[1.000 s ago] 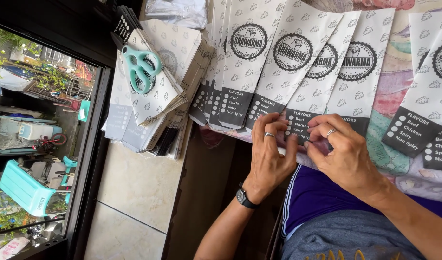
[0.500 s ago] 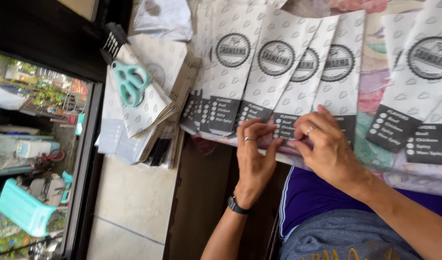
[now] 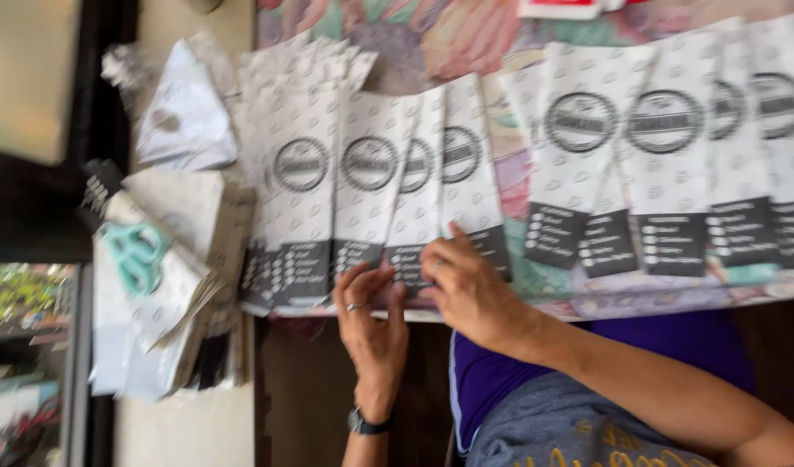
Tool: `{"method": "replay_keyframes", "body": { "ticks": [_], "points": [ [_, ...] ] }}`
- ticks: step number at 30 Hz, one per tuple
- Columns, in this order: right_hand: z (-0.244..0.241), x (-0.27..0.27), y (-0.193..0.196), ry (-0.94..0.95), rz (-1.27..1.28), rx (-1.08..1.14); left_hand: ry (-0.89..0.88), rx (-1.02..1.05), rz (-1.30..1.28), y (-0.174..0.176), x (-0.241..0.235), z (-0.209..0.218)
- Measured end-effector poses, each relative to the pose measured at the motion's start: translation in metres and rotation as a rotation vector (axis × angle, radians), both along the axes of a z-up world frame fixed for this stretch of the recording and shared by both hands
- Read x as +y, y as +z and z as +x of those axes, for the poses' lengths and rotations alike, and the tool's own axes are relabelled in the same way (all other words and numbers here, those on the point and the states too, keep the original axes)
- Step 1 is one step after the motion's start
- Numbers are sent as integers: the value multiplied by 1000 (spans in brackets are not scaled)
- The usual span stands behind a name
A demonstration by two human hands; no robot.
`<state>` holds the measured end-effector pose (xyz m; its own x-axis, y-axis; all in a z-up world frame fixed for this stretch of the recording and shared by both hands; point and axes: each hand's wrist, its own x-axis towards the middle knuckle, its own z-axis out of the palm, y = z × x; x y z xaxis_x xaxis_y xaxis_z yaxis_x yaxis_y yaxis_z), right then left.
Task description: Applying glue and folding paper sleeves to assemble food packaging
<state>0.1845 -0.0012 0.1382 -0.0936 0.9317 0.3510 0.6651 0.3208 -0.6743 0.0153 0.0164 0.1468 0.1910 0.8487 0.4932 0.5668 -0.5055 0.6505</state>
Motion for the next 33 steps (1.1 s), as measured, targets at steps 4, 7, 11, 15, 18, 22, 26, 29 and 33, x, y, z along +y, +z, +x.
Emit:
{"method": "replay_keyframes", "body": {
  "ticks": [4, 7, 11, 15, 18, 22, 26, 29, 33],
  "points": [
    [2, 1, 7, 66, 37, 106, -31, 65, 19, 8, 1, 2],
    [5, -5, 14, 70, -5, 108, 83, 75, -150, 0, -5, 4],
    [10, -11, 15, 69, 16, 127, 26, 116, 9, -10, -5, 6],
    [31, -24, 37, 70, 15, 162, -116, 96, 202, -11, -5, 17],
    [71, -41, 61, -13, 64, 163, -148, 157, 207, -5, 0, 28],
    [164, -80, 61, -381, -17, -21, -237, 429, 35, 4, 22, 47],
    [248, -135, 55, -720, -337, -370, -211, 740, -169, 6, 30, 77],
    [267, -152, 37, -906, -685, -302, -223, 915, -195, 9, 23, 109],
    [227, -138, 22, -781, -617, -497, -338, 750, -170, 18, 2, 157]
  ]
}}
